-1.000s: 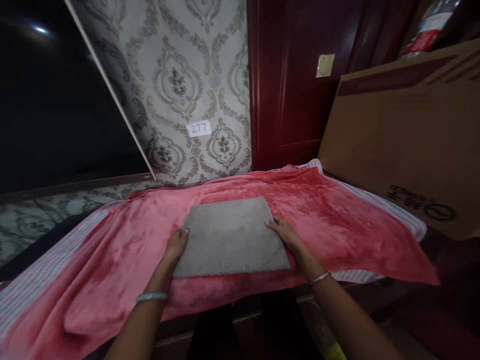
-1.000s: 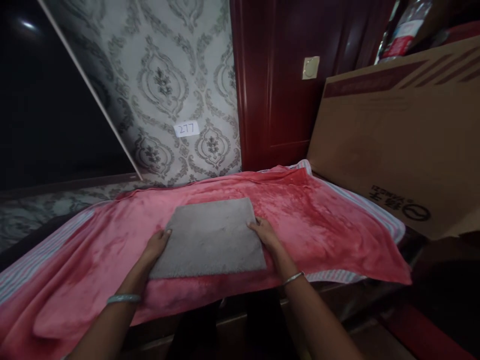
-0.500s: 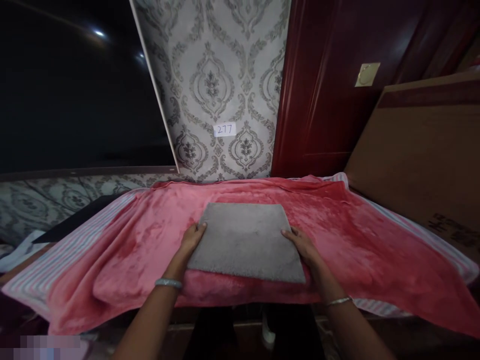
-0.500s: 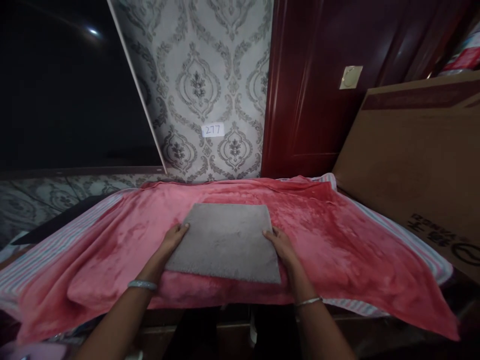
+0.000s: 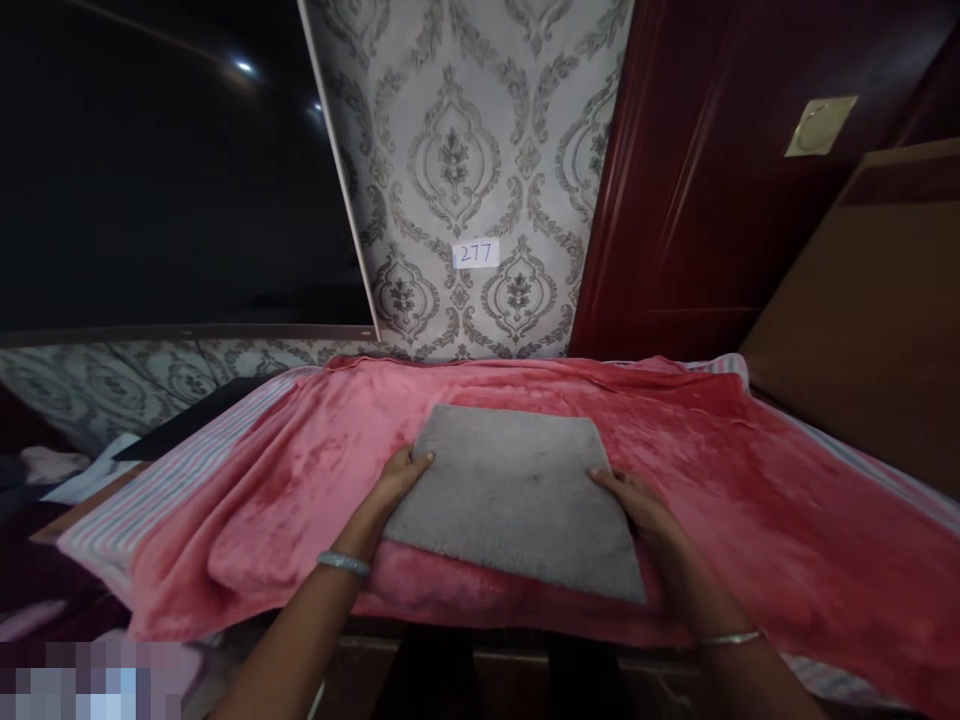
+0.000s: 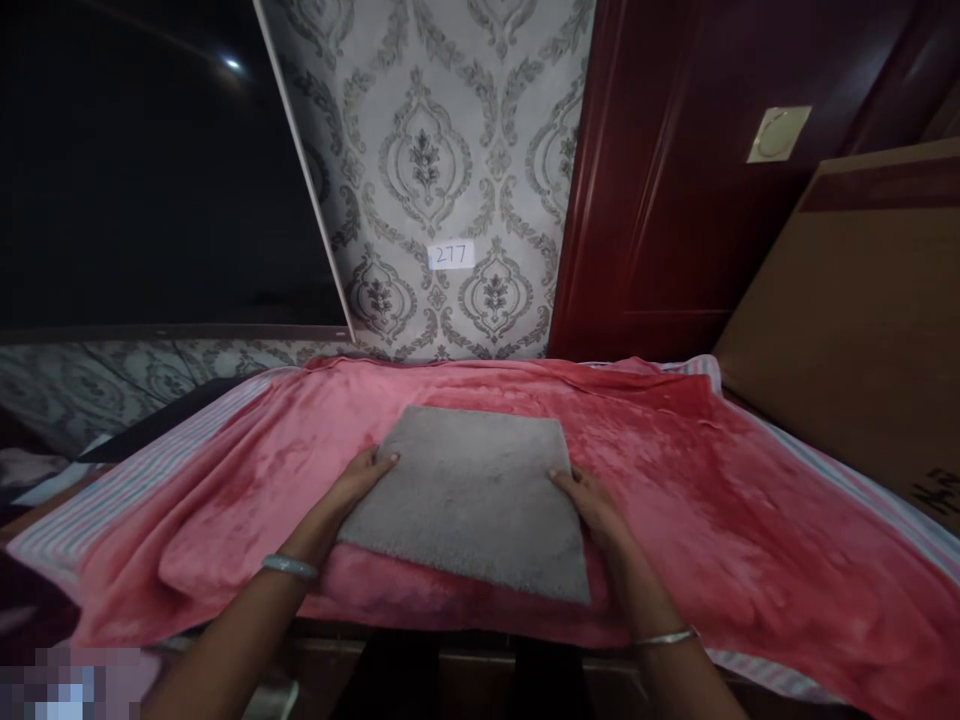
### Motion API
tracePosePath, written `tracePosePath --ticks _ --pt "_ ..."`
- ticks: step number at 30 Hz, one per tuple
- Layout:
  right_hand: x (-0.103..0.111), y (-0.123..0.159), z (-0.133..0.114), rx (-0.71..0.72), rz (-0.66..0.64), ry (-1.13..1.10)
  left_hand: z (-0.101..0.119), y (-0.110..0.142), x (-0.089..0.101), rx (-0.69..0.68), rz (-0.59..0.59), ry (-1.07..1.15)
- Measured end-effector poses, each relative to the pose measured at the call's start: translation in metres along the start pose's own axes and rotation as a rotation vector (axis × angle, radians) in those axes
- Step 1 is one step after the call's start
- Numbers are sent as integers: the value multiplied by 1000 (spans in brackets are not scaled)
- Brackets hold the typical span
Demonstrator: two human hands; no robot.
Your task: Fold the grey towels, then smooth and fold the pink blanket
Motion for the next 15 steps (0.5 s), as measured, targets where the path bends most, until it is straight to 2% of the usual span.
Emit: tracePosePath --ticks 5,8,12,13,15 --pt "-12 8 -18 99 37 -70 18 -5 7 -131 45 38" --pt "-21 14 -17 139 53 -96 23 -13 16 -200 45 -1" --pt "-16 10 2 99 -27 -22 11 -17 30 -73 9 -289" --pt "-11 6 6 97 -15 30 9 -16 32 -41 4 -345" --pt "0 -2 7 165 125 188 10 -13 32 -22 18 -451"
Point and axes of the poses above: each hand's wrist, its own y-axis away from the middle knuckle, its own x-axis out of the back of the hand, z = x × y, the point moved 1 cm from there along -y, towards the middle knuckle, and after that the axes turned 8 degrees about -x, right-handed, at the moved point
